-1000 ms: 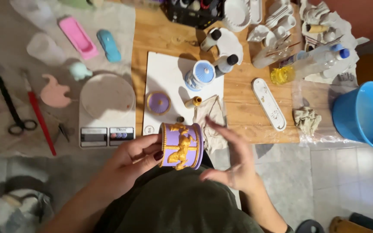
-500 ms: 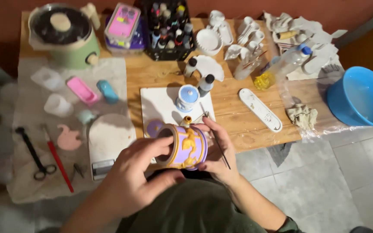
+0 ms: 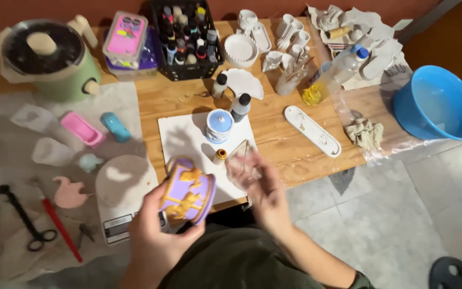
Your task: Painting gold details on a purple carousel-themed candle container using a thin brush.
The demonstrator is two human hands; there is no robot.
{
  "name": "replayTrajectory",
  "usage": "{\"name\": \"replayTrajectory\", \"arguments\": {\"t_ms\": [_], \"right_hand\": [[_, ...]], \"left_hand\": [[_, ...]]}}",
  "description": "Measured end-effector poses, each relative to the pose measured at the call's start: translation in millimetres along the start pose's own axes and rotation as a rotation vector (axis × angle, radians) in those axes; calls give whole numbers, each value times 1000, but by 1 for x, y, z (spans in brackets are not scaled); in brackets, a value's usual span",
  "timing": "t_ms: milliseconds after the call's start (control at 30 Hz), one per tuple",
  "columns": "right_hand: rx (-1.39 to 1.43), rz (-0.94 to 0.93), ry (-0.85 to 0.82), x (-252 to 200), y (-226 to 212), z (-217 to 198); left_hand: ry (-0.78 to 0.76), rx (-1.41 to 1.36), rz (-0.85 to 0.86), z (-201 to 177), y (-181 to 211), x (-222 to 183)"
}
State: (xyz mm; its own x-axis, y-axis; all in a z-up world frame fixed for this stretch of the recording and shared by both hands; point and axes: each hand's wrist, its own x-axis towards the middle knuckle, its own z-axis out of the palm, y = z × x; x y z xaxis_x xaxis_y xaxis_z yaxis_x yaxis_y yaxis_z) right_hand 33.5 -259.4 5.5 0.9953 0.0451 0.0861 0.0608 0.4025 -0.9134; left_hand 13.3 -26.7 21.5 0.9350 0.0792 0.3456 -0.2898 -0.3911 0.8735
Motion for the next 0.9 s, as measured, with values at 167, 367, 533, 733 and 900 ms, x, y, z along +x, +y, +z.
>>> {"name": "replayTrajectory", "arguments": {"t_ms": [167, 367, 533, 733, 900], "right_hand": [[-250, -67, 282, 21, 29, -90], [-720, -106, 154, 32, 57, -79], [-945, 55, 5, 33, 76, -66], [-1068, 84, -82, 23, 121, -70], [-1122, -54, -163, 31, 127, -67]], "left_hand": [[-68, 121, -192, -11, -20, -5], [-157, 204, -131, 8, -67, -17], [-251, 138, -323, 15, -88, -14], [-278, 76, -322, 27, -105, -15], [-296, 75, -309, 32, -107, -10]]}}
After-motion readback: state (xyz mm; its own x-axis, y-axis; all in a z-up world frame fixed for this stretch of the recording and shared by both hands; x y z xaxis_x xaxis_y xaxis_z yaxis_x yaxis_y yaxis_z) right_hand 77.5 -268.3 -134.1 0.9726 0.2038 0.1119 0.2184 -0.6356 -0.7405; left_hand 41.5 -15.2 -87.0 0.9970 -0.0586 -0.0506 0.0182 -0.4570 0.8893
